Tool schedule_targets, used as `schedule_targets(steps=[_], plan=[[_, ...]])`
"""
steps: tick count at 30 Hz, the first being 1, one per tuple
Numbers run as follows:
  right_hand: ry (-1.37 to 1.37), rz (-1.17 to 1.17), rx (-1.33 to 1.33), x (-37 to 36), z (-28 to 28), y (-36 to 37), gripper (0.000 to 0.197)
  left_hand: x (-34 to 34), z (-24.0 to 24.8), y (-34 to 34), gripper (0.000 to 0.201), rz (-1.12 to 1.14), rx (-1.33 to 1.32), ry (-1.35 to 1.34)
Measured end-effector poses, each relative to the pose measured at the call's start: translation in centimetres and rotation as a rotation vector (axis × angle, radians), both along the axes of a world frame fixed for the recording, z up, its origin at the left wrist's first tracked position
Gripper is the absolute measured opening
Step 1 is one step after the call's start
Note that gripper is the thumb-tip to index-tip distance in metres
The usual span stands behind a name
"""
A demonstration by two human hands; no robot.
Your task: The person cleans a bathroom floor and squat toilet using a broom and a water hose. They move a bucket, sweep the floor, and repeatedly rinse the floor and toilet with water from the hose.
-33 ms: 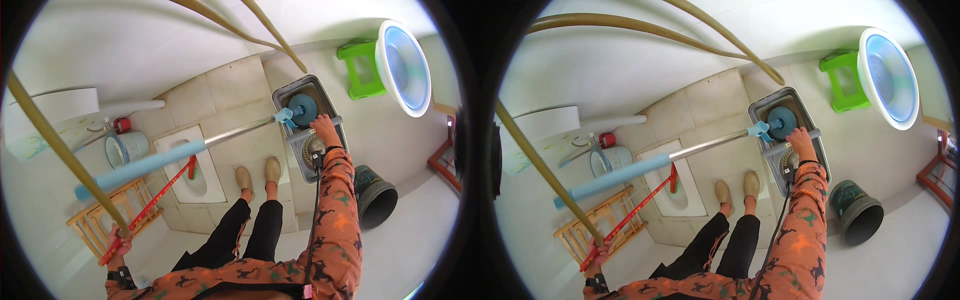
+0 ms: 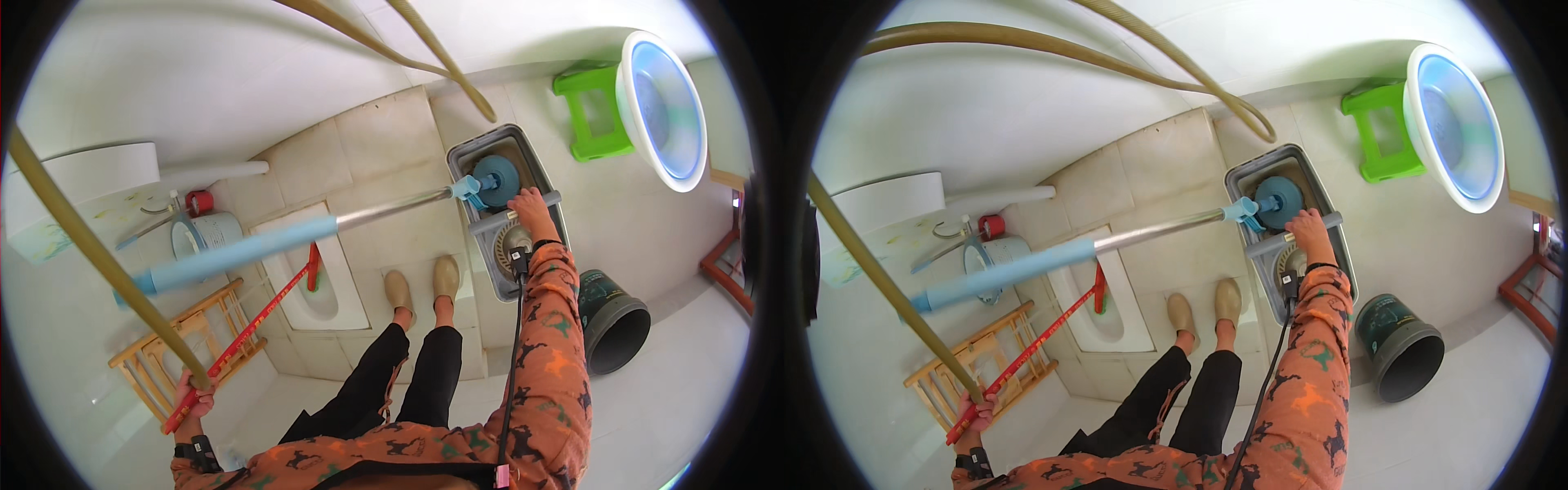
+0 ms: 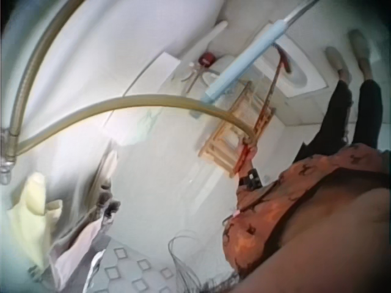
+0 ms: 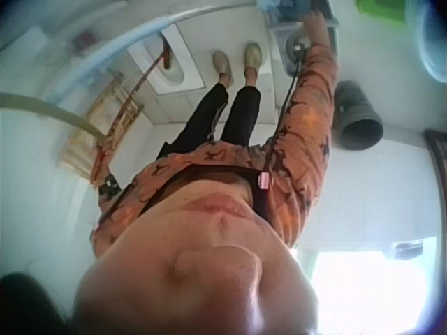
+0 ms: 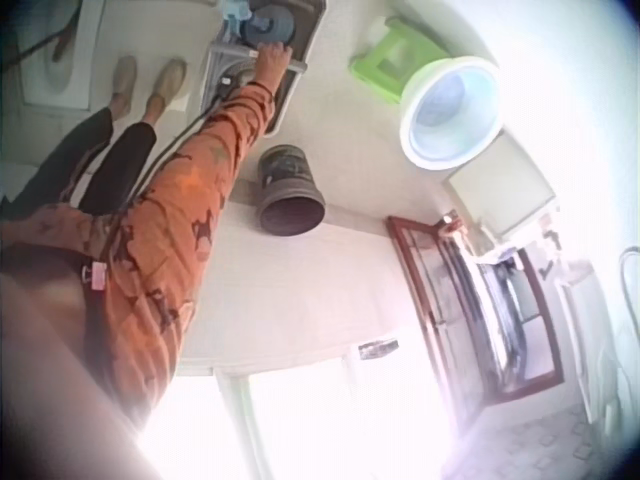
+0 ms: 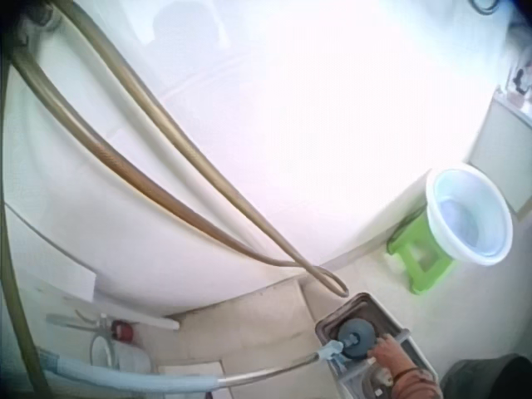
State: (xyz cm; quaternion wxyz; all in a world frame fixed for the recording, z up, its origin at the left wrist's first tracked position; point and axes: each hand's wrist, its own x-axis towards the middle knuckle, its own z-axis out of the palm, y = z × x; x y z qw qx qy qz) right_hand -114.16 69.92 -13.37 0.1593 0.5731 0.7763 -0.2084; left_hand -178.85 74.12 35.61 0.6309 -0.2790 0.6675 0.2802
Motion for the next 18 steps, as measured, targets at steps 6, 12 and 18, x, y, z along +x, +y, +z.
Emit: schedule_targets(steps=[6,12,18], plan=[[-0.018,-0.162,0.028,0.0,-4.2,-4.6,0.011,0.2,-2.9,0.1,0.03,-0.044,0.028,-0.003],[-0.103,-0.255,-0.044,0.2,-4.4,-8.7,0.012,2.1,-2.8,0.4,0.028,-0.057,-0.021,0.1],[-0.237,-0.277,-0.173,0.6,-5.7,-8.2,0.014,2.2,-3.9,2.1,0.029,-0.043,-0.032,0.081]])
